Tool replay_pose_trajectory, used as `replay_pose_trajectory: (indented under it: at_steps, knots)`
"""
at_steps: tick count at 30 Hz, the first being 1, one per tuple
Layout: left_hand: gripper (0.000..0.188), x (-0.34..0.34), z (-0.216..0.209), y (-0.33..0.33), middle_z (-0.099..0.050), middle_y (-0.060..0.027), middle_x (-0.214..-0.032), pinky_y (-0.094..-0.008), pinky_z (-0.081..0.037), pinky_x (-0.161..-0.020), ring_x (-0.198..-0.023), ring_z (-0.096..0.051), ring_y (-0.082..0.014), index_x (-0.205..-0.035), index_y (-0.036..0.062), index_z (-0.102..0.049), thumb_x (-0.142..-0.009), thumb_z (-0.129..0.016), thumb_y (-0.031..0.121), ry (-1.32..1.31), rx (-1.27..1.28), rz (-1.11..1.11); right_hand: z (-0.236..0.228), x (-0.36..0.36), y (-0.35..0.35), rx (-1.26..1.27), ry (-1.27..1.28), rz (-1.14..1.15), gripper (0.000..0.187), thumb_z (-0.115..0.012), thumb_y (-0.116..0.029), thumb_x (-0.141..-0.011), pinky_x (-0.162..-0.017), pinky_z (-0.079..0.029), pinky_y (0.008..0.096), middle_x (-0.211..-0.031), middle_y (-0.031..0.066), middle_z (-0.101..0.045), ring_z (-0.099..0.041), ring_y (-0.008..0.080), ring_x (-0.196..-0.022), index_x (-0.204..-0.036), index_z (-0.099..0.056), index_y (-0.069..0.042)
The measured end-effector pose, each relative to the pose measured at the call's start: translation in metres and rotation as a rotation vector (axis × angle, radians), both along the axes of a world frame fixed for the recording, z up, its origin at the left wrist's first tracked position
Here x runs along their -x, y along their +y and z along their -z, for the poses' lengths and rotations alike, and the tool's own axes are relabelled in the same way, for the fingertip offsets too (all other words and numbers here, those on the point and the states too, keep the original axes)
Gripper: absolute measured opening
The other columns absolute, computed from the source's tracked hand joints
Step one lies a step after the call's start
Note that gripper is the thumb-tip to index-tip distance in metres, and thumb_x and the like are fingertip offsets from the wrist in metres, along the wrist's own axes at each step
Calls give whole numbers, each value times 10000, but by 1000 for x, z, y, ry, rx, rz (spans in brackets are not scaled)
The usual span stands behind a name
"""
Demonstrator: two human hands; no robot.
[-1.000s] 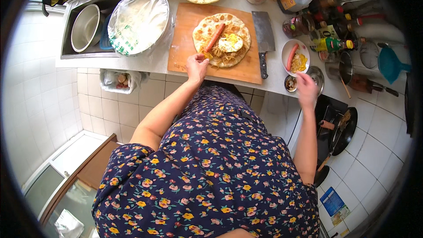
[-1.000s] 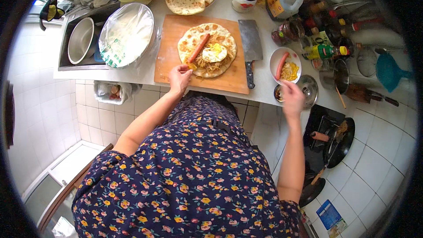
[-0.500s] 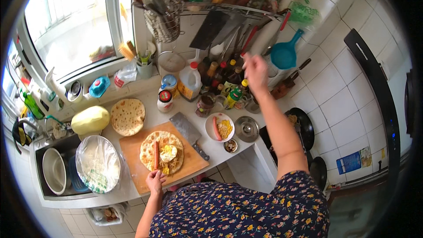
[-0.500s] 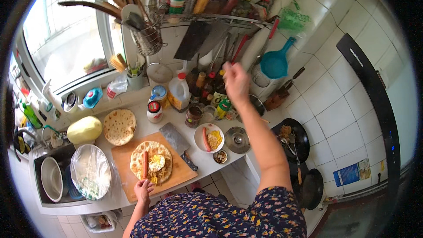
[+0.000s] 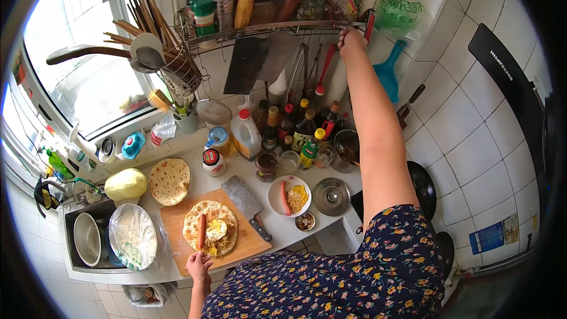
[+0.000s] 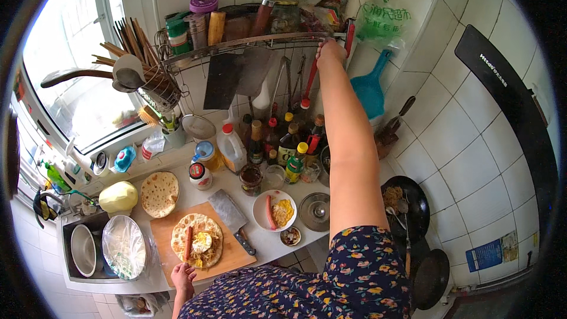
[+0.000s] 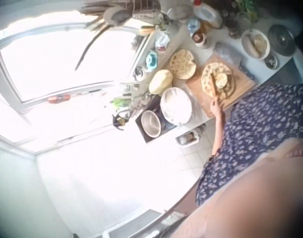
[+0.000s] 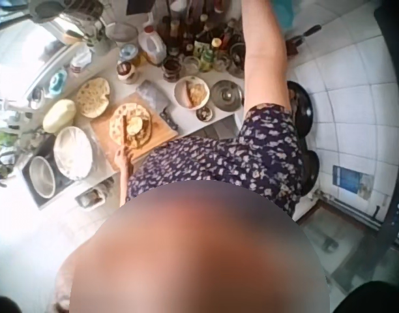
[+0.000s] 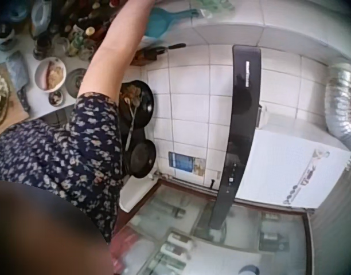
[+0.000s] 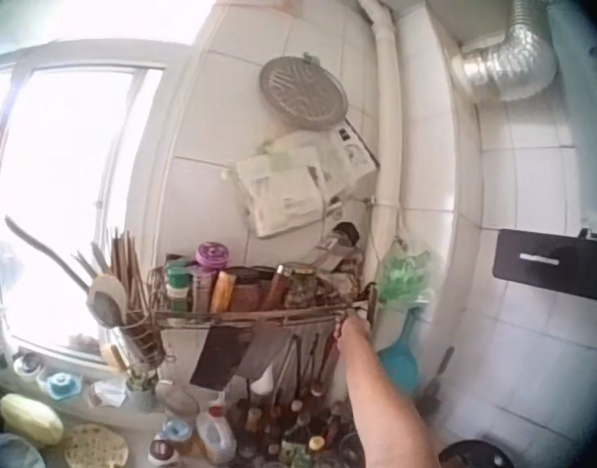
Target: The person cooks noodles and flatbread in separate pans, then assembles a wrap by placing noodles, scrambled eggs, and a sausage onto a flatbread on a cutting board. The person uses a spatula and tongs to handle the food.
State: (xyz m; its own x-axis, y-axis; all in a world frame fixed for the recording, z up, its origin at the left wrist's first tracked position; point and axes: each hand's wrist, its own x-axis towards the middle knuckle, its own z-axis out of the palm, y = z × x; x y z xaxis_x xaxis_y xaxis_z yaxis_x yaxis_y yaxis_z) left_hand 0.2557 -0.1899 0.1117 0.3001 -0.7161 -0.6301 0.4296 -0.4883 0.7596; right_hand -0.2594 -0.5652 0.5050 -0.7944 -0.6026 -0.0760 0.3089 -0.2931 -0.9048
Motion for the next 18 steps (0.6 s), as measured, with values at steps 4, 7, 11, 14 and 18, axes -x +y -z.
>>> replay_pose_trajectory:
  at_steps: [4, 7, 11, 14, 18]
  knots:
    - [106, 19, -15, -10, -571, -59, -752, -232, -472, -473, -607, -577, -142, -879, 41, -515, -822, -555, 121, -5, 19, -10, 12, -2, 4, 5, -9, -109, 204, -482, -205, -895, -357, -307, 296, -640, 121, -546, -402, 159, -427, -922, -543, -13]
    - [105, 25, -13, -16, -566, -54, -747, -235, -478, -473, -607, -576, -144, -877, 50, -516, -819, -565, 123, 6, 37, 22, 7, 3, 5, 53, -34, -184, 205, -449, -188, -902, -360, -304, 297, -654, 126, -546, -400, 164, -428, -946, -546, -12]
    - [103, 37, -23, -27, -554, -43, -724, -232, -471, -469, -600, -569, -142, -869, 54, -518, -813, -575, 119, -2, 63, 27, -1, 14, -7, 0, -121, -42, 232, -425, -201, -905, -364, -297, 304, -639, 117, -528, -402, 172, -431, -955, -541, -6]
    - [105, 40, -25, -27, -557, -42, -720, -225, -464, -464, -597, -570, -141, -864, 58, -516, -809, -581, 118, 25, 76, 20, 11, 19, -1, 18, -153, -82, 252, -414, -215, -907, -363, -299, 309, -624, 111, -516, -403, 176, -433, -965, -535, -2]
    - [102, 37, -30, -24, -558, -40, -720, -219, -459, -459, -600, -572, -138, -855, 63, -512, -805, -583, 116, 34, 84, 47, 11, 6, 11, 43, -41, -184, 255, -391, -228, -907, -373, -310, 312, -626, 112, -516, -420, 181, -452, -896, -511, -3]
